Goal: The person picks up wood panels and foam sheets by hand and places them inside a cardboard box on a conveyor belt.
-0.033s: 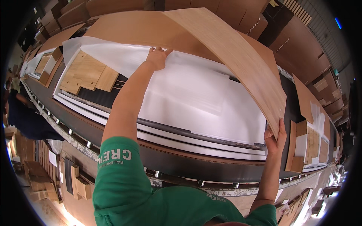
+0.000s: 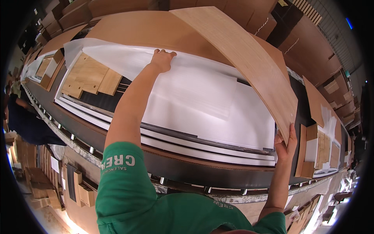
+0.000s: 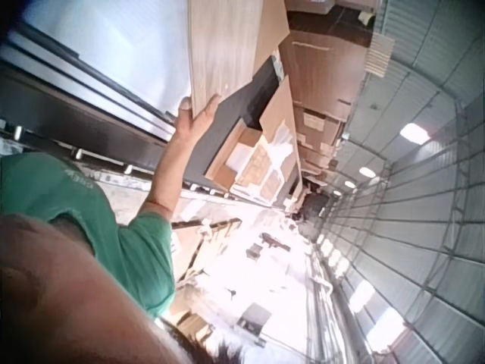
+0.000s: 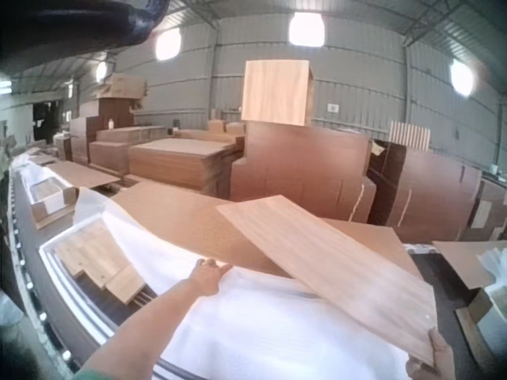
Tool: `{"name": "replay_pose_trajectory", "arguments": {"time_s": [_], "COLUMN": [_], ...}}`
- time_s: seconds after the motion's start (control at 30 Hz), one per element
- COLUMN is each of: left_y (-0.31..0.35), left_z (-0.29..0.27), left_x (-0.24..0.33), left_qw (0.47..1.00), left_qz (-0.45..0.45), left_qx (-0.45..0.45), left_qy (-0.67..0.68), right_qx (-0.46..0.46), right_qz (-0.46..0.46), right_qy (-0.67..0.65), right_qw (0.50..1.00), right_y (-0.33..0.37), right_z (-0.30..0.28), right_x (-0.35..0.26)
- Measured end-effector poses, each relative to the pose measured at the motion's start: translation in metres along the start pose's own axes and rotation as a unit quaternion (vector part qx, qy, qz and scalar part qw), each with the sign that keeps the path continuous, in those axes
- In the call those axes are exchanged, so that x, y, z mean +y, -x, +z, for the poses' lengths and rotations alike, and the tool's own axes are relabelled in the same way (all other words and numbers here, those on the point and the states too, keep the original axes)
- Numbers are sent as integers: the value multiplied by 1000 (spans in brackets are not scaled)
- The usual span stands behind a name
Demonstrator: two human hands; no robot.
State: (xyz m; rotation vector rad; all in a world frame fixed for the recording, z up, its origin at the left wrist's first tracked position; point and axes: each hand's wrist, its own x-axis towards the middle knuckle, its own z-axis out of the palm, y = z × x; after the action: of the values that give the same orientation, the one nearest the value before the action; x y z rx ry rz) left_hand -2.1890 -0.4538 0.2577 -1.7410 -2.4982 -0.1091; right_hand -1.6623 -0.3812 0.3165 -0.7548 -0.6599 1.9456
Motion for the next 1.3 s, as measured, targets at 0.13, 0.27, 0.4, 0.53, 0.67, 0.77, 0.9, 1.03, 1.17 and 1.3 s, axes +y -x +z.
{"name": "replay_pose_trajectory", "arguments": {"time_s": [0.13,0.27,0.4,0.53,0.67,0.77,0.9,1.03,1.17,1.3], "left_y": [44,125,208,241,245,251,254,252,259,260], "left_z": [2,-45,-71,-60,-58,-62,-71,-74,-66,-62], "left_x": [-22,1,-8,-4,1,0,0,5,2,6], "left_qw": [988,962,965,954,935,945,925,931,932,949], "left_qz": [65,173,173,89,78,69,19,52,62,54], "left_qx": [134,118,-4,-88,-105,-53,-56,-60,-66,54], "left_qy": [44,178,199,273,328,315,376,355,351,306], "right_qx": [8,18,10,-32,-3,53,46,99,56,-81], "right_qz": [-24,-46,-29,18,91,106,48,-175,-296,-332], "right_qy": [36,106,187,225,319,431,589,808,837,706], "right_qw": [999,993,982,974,943,895,805,554,457,620], "right_y": [7,15,11,6,-7,-12,-24,-18,9,49], "right_z": [-16,-41,-44,-45,-68,-76,-100,-99,-62,-20], "right_x": [-4,-15,-21,-11,-3,3,-2,9,21,57]}}
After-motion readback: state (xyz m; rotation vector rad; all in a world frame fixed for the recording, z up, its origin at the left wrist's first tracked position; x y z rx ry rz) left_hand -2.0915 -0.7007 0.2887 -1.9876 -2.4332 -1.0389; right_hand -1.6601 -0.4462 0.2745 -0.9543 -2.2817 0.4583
